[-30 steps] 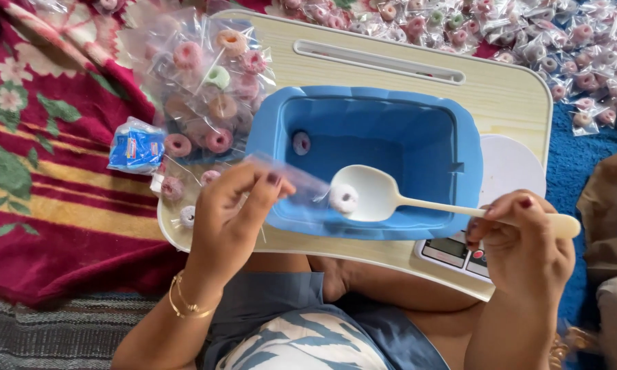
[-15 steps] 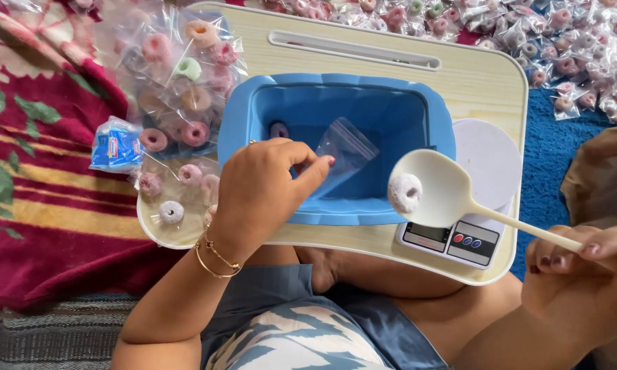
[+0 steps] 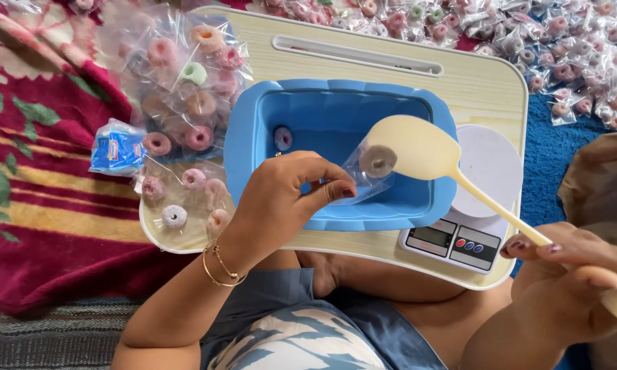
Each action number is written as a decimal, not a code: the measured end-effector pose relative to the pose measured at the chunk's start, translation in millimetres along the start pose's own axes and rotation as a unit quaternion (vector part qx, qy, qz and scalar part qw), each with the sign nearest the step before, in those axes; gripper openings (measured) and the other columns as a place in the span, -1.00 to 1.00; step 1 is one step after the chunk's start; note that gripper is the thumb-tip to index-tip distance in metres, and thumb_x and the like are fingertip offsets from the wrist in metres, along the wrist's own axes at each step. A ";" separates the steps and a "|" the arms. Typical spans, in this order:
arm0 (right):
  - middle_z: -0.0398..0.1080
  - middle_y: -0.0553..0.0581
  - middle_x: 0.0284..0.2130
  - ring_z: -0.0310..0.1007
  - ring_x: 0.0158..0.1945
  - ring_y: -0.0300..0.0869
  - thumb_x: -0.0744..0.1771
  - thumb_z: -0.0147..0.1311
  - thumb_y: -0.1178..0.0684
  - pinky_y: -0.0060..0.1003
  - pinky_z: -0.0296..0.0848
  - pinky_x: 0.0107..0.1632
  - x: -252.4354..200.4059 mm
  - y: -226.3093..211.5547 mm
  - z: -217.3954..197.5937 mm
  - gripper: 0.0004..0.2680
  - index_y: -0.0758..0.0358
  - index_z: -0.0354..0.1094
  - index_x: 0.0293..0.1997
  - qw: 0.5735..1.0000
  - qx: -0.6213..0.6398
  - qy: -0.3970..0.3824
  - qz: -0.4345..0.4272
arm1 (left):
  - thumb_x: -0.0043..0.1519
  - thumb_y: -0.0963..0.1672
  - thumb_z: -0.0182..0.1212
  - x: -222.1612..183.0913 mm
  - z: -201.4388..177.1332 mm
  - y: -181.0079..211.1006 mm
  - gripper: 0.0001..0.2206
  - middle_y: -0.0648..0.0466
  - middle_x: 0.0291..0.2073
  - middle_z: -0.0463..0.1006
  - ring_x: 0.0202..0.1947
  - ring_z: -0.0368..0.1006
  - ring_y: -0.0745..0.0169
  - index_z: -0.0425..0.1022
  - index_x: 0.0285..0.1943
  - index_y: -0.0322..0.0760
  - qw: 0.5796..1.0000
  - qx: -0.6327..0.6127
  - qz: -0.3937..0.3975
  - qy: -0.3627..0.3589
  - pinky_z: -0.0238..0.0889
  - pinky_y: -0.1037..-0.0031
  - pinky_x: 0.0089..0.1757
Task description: Packaging small donut-shaped items into individual plastic bags using hands and a spoon.
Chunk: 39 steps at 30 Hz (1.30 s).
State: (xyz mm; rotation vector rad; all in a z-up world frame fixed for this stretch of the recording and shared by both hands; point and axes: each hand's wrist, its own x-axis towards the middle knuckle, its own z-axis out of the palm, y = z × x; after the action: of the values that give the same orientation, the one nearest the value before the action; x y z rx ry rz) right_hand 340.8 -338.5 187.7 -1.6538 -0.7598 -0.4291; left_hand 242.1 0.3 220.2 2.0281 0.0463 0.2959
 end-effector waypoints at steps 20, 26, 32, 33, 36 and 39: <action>0.50 0.36 -0.29 0.35 -0.45 -0.18 0.49 -0.15 -0.08 -0.41 0.37 -0.27 10.2 -21.7 53.7 -0.68 0.49 0.39 -0.01 0.951 -0.122 -0.093 0.267 | 0.31 0.06 0.12 -48.8 -34.2 -28.5 -0.56 -0.18 -0.07 0.67 -0.12 0.65 0.12 0.60 -0.02 -0.45 0.927 -0.323 -0.084 0.172 0.64 0.47 -0.15; 0.26 0.16 -0.48 0.18 -0.44 -0.24 0.50 -0.11 -0.13 -0.43 0.21 -0.27 4.0 -9.6 45.4 -0.63 0.51 0.36 0.19 0.951 -0.157 -0.069 0.257 | 0.36 0.09 0.08 -43.1 -37.0 -32.4 -0.62 -0.04 -0.16 0.69 0.10 0.62 -0.04 0.58 -0.13 -0.25 0.941 -0.289 -0.061 0.167 0.48 0.07 0.21; 0.22 0.34 -0.43 0.19 -0.38 -0.09 0.55 -0.05 -0.01 -0.29 0.20 -0.15 -17.9 -9.4 28.0 -0.66 0.71 0.28 0.19 0.974 -0.174 0.003 0.145 | 0.33 0.03 0.08 -35.3 -15.4 -19.7 -0.66 -0.11 0.00 0.68 -0.14 0.67 0.23 0.62 -0.18 -0.28 0.955 -0.254 -0.063 0.139 0.48 0.63 -0.21; 0.30 0.38 -0.31 0.30 -0.28 -0.05 0.52 -0.04 0.07 -0.27 0.28 -0.09 -17.6 -16.0 31.6 -0.74 0.64 0.31 0.07 0.980 -0.173 -0.022 0.099 | 0.36 0.04 0.04 -33.9 -9.7 -15.4 -0.67 -0.03 0.00 0.70 -0.42 0.37 0.43 0.60 -0.03 -0.23 0.967 -0.230 -0.044 0.105 0.18 0.70 -0.43; 0.42 0.40 -0.16 0.44 -0.17 -0.03 0.35 0.09 0.04 -0.27 0.44 -0.05 -4.6 -46.7 73.8 -0.72 0.56 0.33 0.00 0.986 -0.131 -0.083 0.056 | 0.39 0.04 -0.02 -31.0 7.0 1.3 -0.65 0.03 0.03 0.69 -0.39 0.36 0.43 0.58 0.10 -0.18 0.979 -0.199 -0.010 0.044 0.19 0.65 -0.40; 0.48 0.34 -0.19 0.51 -0.20 -0.01 0.24 0.18 -0.04 -0.24 0.52 -0.10 7.7 -62.6 101.4 -0.65 0.51 0.38 -0.03 0.984 -0.094 -0.146 0.046 | 0.41 0.04 -0.06 -35.8 17.8 13.9 -0.63 0.03 0.10 0.65 0.03 0.63 0.21 0.54 0.16 -0.19 0.983 -0.184 0.011 -0.004 0.45 0.50 -0.04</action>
State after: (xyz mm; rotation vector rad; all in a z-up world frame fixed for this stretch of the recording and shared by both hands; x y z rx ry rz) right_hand 290.8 -233.7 215.1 -1.9480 -0.8733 -0.1980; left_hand 210.2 -27.4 218.0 1.6632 -0.0345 0.2866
